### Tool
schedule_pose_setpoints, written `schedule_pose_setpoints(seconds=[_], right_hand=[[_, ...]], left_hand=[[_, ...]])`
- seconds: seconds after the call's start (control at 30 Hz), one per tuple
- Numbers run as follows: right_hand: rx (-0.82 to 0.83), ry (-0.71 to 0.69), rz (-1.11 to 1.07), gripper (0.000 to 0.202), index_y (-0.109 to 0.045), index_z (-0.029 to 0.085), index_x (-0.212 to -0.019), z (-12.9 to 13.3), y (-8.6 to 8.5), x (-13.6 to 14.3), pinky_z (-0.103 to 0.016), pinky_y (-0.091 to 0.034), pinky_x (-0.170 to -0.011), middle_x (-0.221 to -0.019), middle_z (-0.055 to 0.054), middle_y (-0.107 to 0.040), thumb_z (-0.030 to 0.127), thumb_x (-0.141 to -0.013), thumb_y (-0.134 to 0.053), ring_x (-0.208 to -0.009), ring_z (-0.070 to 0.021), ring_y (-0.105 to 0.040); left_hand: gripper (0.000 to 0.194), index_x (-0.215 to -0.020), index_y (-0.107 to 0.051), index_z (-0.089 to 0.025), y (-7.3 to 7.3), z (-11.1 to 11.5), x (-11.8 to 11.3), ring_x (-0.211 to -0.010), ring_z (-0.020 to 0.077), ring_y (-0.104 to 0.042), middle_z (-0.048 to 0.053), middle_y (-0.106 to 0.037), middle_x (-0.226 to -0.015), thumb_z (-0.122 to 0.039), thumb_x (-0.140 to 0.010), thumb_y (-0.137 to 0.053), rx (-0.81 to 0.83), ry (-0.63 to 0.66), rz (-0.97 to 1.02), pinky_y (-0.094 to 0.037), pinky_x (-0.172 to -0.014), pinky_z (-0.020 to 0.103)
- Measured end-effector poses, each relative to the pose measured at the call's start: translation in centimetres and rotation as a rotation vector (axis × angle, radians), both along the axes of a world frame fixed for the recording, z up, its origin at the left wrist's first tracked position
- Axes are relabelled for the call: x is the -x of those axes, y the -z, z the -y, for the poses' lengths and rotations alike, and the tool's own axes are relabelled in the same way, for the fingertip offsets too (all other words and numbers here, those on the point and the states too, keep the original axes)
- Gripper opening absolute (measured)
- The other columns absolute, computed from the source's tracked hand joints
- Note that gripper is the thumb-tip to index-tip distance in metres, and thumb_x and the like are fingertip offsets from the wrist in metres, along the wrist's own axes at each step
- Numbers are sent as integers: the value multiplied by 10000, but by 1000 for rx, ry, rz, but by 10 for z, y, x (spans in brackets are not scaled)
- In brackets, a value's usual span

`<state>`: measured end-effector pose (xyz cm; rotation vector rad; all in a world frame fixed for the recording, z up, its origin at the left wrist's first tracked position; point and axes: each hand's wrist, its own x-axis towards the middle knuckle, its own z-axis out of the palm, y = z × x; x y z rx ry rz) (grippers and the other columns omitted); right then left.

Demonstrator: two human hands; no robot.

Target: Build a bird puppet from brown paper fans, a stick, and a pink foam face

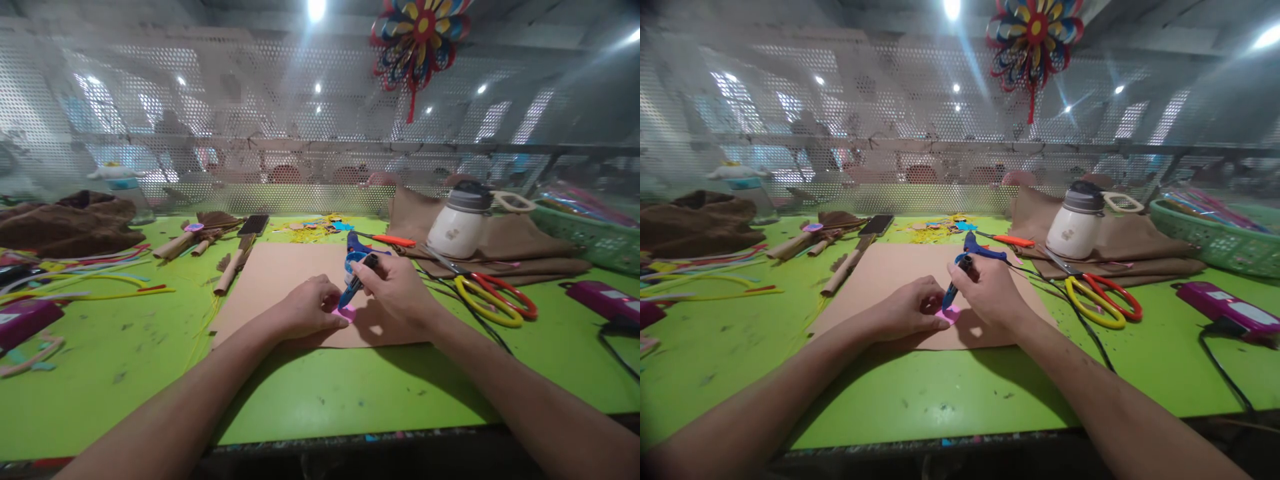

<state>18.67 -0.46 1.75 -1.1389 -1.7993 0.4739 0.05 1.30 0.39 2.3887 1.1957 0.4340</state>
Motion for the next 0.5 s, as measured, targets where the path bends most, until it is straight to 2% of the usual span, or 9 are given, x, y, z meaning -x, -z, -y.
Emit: schedule_pose_setpoints(seconds=[0.5], right_hand=[[12,3,11,347,-556,177,-602,-1,0,0,-275,-353,-566,-575,18,-535,377,-885,-542,-553,-119,-467]], left_hand=[[271,-764,-588,-170,0,0,0,-791,180,-496,26,-526,-855,-405,-719,-716,6,5,6,-392,-707,293]])
